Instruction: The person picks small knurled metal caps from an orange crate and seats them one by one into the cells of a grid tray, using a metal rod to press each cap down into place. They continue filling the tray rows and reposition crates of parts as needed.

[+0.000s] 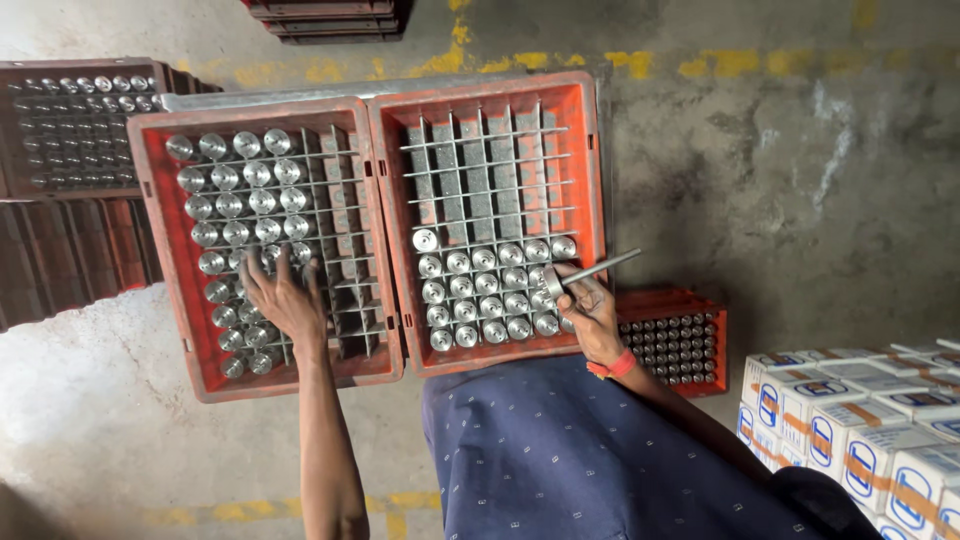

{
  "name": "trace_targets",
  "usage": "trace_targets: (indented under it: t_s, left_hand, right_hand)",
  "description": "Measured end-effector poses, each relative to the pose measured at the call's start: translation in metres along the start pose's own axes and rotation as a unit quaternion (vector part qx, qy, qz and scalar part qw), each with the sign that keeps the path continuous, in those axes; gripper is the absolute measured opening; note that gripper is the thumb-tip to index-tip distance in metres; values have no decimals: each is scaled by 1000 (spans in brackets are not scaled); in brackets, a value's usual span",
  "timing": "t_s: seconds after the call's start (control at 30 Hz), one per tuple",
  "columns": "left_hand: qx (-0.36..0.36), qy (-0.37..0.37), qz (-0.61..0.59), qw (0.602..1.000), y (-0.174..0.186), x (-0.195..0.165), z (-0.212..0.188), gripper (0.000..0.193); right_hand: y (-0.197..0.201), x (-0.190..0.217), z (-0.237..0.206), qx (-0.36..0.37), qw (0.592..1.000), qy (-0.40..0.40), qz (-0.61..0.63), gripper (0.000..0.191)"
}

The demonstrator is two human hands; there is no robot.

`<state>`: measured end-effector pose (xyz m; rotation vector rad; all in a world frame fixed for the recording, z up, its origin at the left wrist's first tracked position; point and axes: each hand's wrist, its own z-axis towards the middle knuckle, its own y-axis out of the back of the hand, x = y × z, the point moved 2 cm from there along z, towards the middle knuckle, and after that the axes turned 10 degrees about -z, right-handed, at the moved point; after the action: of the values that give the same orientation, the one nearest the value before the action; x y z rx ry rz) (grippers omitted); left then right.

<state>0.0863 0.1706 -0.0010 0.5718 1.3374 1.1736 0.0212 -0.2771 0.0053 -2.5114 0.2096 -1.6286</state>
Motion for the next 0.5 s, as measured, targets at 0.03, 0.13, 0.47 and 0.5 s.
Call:
trace_targets:
  t_s: [0.03, 0.13, 0.47, 0.5]
  left_hand:
    - [16, 4, 6, 1000, -2, 2, 3, 42]
    - [65, 57, -43, 995, 13, -4, 5, 47]
    - [-64, 270, -828, 487, 37, -78, -39, 69]
    - [-21, 296, -820, 490, 19, -96, -45, 49]
  right_hand:
    - [-1, -1, 1, 5, 1000, 4, -6, 52]
    - [0, -8, 1, 20, 999, 16, 28, 53]
    - [4, -27, -12, 15, 999, -13, 29, 59]
    - [-3, -24, -11, 23, 999, -17, 25, 60]
